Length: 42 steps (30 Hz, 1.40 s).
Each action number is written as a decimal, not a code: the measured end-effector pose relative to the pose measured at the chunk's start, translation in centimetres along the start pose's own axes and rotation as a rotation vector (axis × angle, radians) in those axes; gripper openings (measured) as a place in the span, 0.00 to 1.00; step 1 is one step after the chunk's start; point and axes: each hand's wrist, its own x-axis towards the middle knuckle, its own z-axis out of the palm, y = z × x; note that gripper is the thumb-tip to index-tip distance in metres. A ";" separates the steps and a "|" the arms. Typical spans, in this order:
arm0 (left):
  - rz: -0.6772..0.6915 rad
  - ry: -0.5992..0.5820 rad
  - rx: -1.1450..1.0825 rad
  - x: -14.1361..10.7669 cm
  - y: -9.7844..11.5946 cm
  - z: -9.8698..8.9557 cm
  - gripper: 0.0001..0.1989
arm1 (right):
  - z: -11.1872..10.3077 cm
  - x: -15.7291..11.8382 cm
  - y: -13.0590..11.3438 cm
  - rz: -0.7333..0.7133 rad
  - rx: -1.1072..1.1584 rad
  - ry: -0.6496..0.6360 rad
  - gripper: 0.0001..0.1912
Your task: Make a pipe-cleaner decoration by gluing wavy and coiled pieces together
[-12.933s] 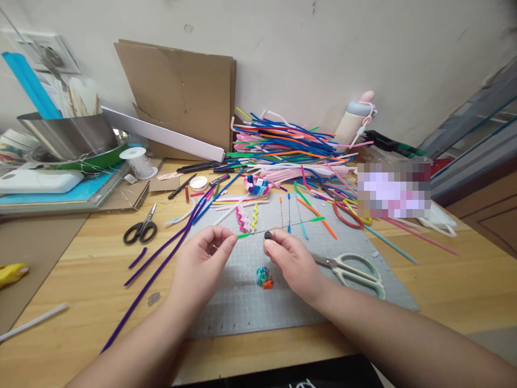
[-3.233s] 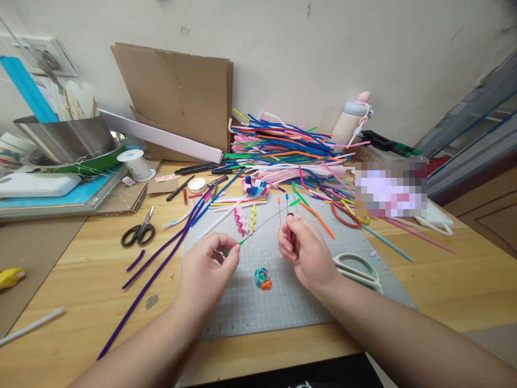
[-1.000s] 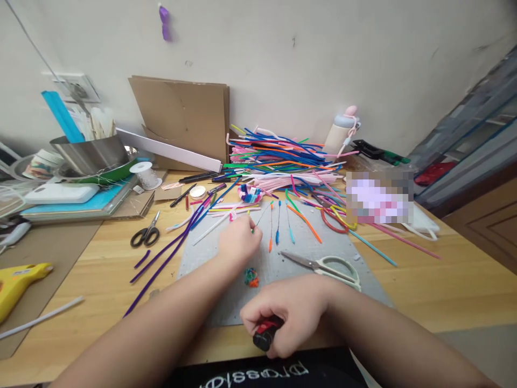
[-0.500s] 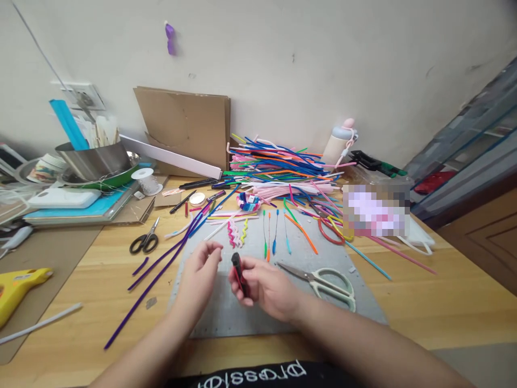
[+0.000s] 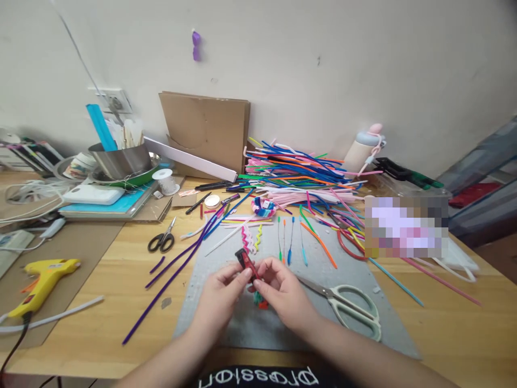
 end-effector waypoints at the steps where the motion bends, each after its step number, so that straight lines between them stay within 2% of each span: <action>1: 0.031 0.024 0.026 0.8 0.4 -0.7 0.13 | -0.1 0.0 0.0 -0.006 -0.028 0.027 0.12; 3: 0.077 0.092 0.152 3.2 1.4 -2.6 0.15 | -0.3 0.1 0.0 -0.013 -0.072 0.084 0.09; 5: 0.061 0.163 0.453 6.4 2.3 -4.9 0.18 | -0.5 0.2 0.1 -0.007 -0.095 0.120 0.06; 8: 0.055 0.264 0.653 11.4 3.0 -7.9 0.16 | -0.7 0.3 0.4 -0.035 -0.123 0.142 0.03; 10: 0.059 0.324 0.770 13.8 3.1 -9.1 0.13 | -0.8 0.3 0.7 -0.069 -0.150 0.128 0.02; 13: 0.071 0.359 0.902 15.8 2.8 -9.3 0.13 | -1.0 0.3 0.9 -0.108 -0.163 0.108 0.04; 19: 0.105 0.259 1.037 16.6 2.0 -6.8 0.13 | -1.1 0.4 0.9 -0.065 -0.146 0.112 0.04; 21: 0.093 0.254 1.060 16.8 2.2 -6.6 0.14 | -1.1 0.4 0.8 -0.045 -0.146 0.099 0.03; 24: 0.028 0.284 1.100 17.0 3.1 -8.3 0.17 | -1.1 0.5 0.7 -0.032 -0.148 0.091 0.02; 29: -0.157 0.262 1.140 16.4 4.2 -14.3 0.15 | -1.1 0.4 0.6 0.007 -0.146 0.075 0.02; 32: -0.239 0.275 1.162 15.8 4.1 -16.6 0.18 | -1.0 0.3 0.7 0.030 -0.140 0.059 0.02; 35: -0.292 0.282 1.181 15.1 3.5 -16.9 0.19 | -0.9 0.3 0.7 0.044 -0.137 0.056 0.02; 42: -0.334 0.224 1.145 13.7 1.6 -15.0 0.16 | -1.0 0.4 0.5 -0.009 -0.193 0.071 0.02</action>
